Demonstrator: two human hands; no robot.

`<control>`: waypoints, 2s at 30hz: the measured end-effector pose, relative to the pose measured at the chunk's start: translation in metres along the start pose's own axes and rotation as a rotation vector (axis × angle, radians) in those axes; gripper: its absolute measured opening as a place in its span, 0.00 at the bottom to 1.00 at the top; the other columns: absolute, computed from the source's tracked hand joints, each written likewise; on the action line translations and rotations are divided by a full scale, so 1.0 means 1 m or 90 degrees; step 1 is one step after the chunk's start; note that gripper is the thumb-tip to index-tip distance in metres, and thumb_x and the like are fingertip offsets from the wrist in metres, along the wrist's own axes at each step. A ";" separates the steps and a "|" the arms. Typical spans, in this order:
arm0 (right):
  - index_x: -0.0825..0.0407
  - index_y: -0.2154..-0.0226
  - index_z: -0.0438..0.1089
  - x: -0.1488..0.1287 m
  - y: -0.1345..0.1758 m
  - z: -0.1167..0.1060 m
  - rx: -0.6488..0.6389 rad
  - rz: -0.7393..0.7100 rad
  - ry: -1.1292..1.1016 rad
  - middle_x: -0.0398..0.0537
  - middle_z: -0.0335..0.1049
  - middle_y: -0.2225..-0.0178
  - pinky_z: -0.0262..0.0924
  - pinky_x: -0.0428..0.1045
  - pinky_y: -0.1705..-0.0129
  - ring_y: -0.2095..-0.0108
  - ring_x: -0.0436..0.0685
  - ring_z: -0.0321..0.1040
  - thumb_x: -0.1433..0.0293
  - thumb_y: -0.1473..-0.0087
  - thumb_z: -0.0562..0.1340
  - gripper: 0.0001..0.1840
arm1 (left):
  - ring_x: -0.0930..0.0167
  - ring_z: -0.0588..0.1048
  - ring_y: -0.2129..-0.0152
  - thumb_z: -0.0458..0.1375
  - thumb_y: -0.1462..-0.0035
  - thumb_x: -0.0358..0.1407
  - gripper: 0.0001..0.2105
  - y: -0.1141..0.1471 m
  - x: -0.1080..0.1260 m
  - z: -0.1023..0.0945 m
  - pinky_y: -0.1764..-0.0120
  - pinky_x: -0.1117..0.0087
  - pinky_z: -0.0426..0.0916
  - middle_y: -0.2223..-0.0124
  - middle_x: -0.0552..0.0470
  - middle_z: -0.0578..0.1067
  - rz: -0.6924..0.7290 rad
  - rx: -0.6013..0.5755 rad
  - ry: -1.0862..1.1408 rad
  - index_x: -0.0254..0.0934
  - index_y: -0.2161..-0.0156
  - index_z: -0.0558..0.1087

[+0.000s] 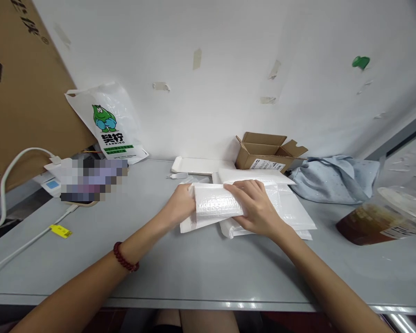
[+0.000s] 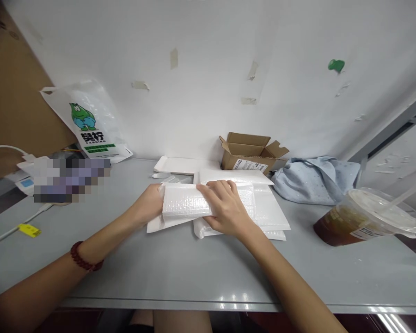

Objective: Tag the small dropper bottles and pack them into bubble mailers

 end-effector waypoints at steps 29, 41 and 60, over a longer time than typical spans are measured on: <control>0.49 0.51 0.64 -0.033 0.000 -0.025 0.171 -0.071 0.270 0.48 0.72 0.64 0.50 0.57 0.51 0.61 0.55 0.65 0.83 0.47 0.54 0.23 | 0.75 0.71 0.79 0.55 0.41 0.38 0.10 0.020 0.042 0.001 0.74 0.72 0.67 0.71 0.53 0.71 0.240 0.056 -0.009 0.35 0.60 0.73; 0.50 0.51 0.65 -0.049 0.003 -0.046 0.241 -0.114 0.294 0.39 0.72 0.74 0.50 0.54 0.51 0.71 0.49 0.65 0.77 0.43 0.57 0.17 | 0.74 0.69 0.77 0.52 0.42 0.33 0.09 0.022 0.026 0.046 0.74 0.72 0.65 0.68 0.51 0.72 0.239 -0.029 -0.014 0.36 0.69 0.73; 0.53 0.66 0.68 0.043 0.003 0.012 -0.076 0.203 0.006 0.52 0.70 0.67 0.56 0.52 0.63 0.65 0.57 0.63 0.68 0.36 0.49 0.14 | 0.69 0.75 0.75 0.56 0.46 0.38 0.10 -0.015 -0.015 0.007 0.69 0.66 0.70 0.67 0.46 0.78 0.011 0.045 0.070 0.33 0.64 0.74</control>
Point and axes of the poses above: each hand's wrist, its own y-axis away from the middle knuckle, its own z-axis out of the palm, x = y × z, the point moved 10 cm from there along -y, towards the middle knuckle
